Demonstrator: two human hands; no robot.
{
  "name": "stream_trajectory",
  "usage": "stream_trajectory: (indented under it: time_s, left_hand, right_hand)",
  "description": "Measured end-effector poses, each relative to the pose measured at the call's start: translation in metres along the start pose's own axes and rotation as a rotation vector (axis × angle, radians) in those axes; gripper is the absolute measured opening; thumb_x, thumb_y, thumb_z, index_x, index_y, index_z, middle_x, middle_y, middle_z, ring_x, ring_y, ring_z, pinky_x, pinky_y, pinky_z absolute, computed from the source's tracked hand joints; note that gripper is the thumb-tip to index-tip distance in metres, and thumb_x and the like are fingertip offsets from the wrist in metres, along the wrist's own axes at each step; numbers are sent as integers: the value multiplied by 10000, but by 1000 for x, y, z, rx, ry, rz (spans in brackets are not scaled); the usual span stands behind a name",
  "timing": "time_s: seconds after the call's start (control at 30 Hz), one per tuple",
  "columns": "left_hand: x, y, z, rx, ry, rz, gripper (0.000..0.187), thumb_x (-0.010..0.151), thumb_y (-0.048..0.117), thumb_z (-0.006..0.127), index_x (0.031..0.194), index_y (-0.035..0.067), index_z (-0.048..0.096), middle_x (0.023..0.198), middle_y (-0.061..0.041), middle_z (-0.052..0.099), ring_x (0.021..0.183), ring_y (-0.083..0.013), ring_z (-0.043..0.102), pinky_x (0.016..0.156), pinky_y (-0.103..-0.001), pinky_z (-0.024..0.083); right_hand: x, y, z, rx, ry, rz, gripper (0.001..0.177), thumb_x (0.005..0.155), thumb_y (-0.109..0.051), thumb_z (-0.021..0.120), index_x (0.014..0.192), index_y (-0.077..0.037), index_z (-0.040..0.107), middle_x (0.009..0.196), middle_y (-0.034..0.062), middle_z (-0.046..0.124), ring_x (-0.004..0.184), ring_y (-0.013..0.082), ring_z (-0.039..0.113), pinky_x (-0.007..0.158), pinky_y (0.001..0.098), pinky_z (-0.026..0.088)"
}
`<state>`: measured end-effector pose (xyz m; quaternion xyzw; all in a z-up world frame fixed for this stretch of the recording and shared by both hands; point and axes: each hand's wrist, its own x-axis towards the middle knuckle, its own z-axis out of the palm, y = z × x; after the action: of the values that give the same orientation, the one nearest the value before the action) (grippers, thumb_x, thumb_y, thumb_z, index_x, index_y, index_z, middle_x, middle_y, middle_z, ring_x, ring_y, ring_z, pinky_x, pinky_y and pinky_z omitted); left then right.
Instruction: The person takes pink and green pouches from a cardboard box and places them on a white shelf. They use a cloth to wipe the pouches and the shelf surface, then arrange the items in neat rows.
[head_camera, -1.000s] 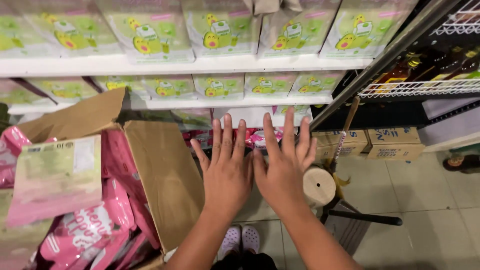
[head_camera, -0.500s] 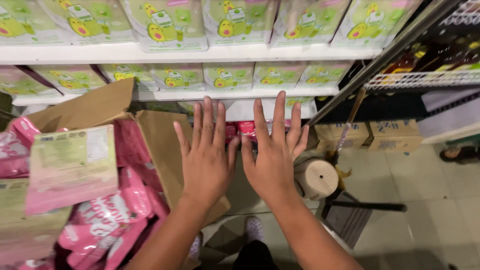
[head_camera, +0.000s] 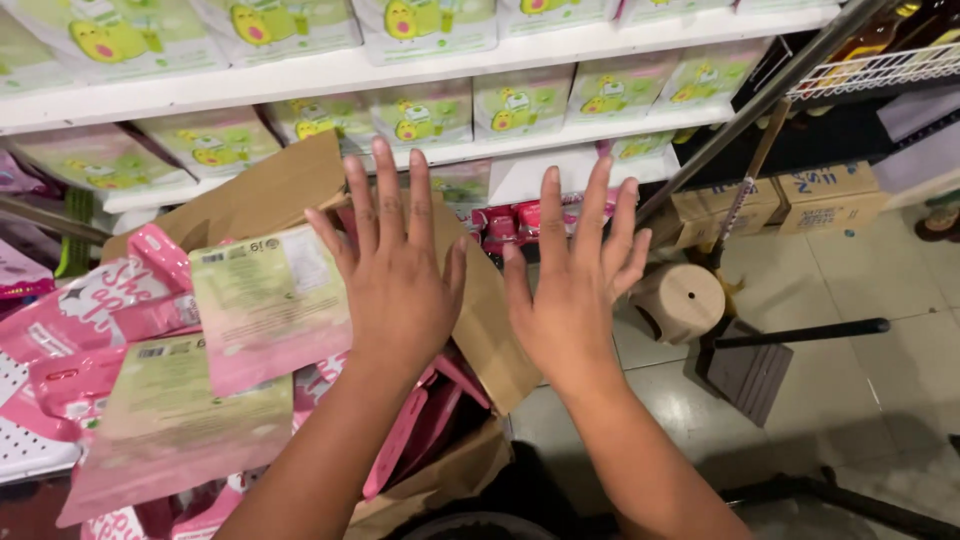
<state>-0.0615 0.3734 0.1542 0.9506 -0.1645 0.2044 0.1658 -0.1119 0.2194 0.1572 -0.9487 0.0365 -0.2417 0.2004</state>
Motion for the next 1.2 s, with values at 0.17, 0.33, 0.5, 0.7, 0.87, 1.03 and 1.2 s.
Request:
stream_trajectory:
  time_s: [0.17, 0.33, 0.5, 0.7, 0.87, 1.03, 1.2]
  left_hand:
    - [-13, -16, -11, 14, -91, -103, 995, 868, 400, 734, 1640, 88, 189, 1694, -222, 49, 1558, -451, 4, 1132, -778, -52]
    - [-29, -40, -20, 15, -160, -164, 1099, 812, 426, 781, 1628, 52, 147, 1667, -281, -9, 1537, -491, -40, 1072, -831, -77]
    - [-44, -81, -26, 63, -208, -164, 1224, 734, 428, 833, 1642, 48, 106, 1665, -313, -36, 1545, -487, -63, 1062, -856, -26]
    - [-58, -142, -38, 76, -299, -206, 1334, 716, 476, 887, 1640, 57, 20, 1650, -300, -105, 1537, -497, -90, 1066, -869, 48]
    - [-72, -175, -60, 42, -389, -220, 1397, 689, 472, 919, 1629, 79, -37, 1650, -276, -148, 1537, -492, -117, 1087, -854, 62]
    - [-87, -201, -75, 30, -465, -196, 1412, 700, 494, 914, 1619, 80, -76, 1636, -285, -186, 1530, -498, -137, 1064, -864, 79]
    - [-98, -221, -87, -20, -687, -188, 1454, 672, 533, 913, 1599, 166, -144, 1625, -229, -267, 1537, -474, -137, 1041, -856, 137]
  right_hand:
    - [-5, -12, 22, -2, -37, -85, 822, 944, -280, 708, 1630, -97, 294, 1692, 263, 45, 1561, 497, 46, 1182, 728, 69]
    - [-16, -37, 40, 26, -83, -127, 858, 953, -268, 712, 1639, -80, 232, 1682, 292, 32, 1558, 508, 55, 1183, 723, 85]
    - [-34, -68, 61, 94, -91, -163, 939, 903, -266, 721, 1639, -58, 176, 1674, 317, 32, 1562, 510, 80, 1205, 703, 104]
    - [-61, -114, 96, 121, -114, -186, 994, 917, -278, 748, 1649, -51, 115, 1686, 313, 36, 1577, 498, 83, 1227, 677, 105]
    - [-82, -145, 124, 190, -188, -201, 1087, 842, -246, 799, 1647, -41, 98, 1683, 313, 12, 1573, 495, 59, 1226, 668, 120]
    - [-94, -173, 143, 174, -229, -199, 1190, 702, -165, 836, 1635, -47, 107, 1674, 310, 3, 1574, 486, 38, 1216, 676, 125]
    - [-94, -196, 147, 76, -545, -109, 1212, 569, -81, 834, 1594, -155, 190, 1644, 269, -1, 1534, 478, -1, 1184, 678, 83]
